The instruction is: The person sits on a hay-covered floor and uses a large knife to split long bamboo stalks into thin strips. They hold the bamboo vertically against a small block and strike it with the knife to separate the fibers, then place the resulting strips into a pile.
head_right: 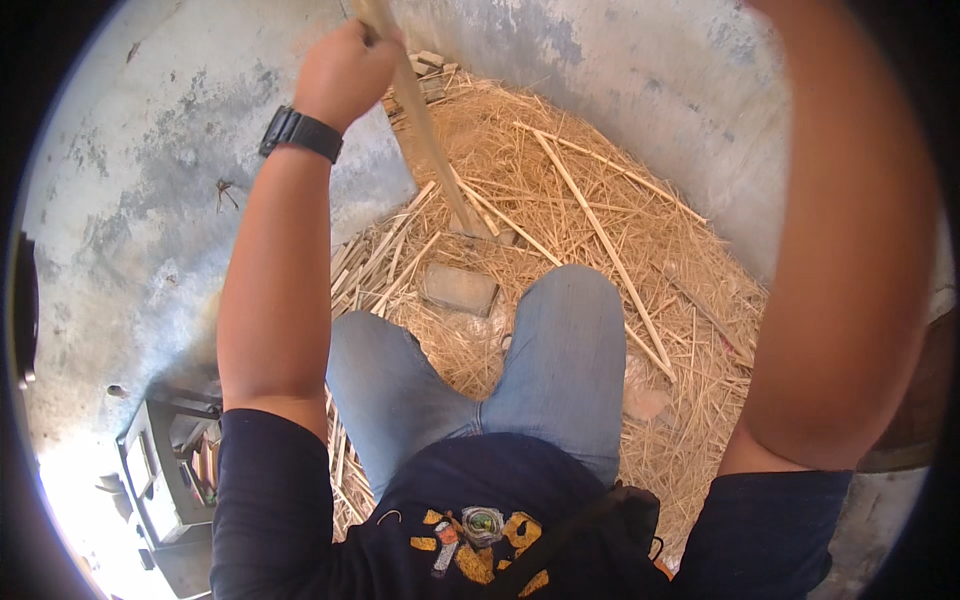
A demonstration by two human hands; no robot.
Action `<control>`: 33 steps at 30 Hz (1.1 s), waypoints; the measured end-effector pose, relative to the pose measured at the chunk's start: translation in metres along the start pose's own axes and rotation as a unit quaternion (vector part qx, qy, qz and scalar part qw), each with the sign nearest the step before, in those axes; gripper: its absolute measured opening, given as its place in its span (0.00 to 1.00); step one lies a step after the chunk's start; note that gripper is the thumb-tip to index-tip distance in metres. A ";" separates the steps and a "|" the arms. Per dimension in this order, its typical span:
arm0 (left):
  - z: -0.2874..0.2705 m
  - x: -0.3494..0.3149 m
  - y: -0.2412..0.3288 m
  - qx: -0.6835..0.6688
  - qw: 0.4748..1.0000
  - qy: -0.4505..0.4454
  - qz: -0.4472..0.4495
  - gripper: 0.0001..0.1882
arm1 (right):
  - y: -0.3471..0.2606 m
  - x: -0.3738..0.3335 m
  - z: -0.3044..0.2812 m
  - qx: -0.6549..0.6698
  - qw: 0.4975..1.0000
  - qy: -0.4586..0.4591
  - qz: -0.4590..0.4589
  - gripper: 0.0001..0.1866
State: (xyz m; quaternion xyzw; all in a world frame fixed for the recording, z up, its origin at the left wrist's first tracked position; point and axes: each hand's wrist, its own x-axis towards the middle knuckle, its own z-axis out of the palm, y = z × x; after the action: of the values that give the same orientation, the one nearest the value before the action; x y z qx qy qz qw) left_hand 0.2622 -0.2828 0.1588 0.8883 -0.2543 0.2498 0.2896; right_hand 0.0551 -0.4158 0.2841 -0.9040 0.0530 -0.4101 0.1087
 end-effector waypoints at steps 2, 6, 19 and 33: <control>0.021 -0.007 -0.022 0.030 0.997 -0.075 0.006 0.31 | -0.008 0.007 0.005 0.042 0.993 -0.101 0.037 0.19; 0.041 -0.027 -0.031 0.027 0.997 -0.078 0.000 0.38 | 0.012 0.011 0.005 0.065 0.991 -0.119 -0.012 0.19; 0.015 -0.006 -0.004 -0.038 0.998 0.011 -0.058 0.18 | -0.035 -0.003 -0.051 0.101 0.986 -0.124 0.053 0.20; 0.012 -0.044 -0.069 -0.108 0.986 -0.104 -0.075 0.54 | 0.017 0.005 0.016 0.127 0.984 -0.121 -0.011 0.19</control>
State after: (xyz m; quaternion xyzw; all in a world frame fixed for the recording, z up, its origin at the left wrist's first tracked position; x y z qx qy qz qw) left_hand 0.2739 -0.2283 0.0973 0.8896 -0.2408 0.1046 0.3738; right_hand 0.0700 -0.4305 0.2732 -0.9261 -0.0229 -0.3026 0.2240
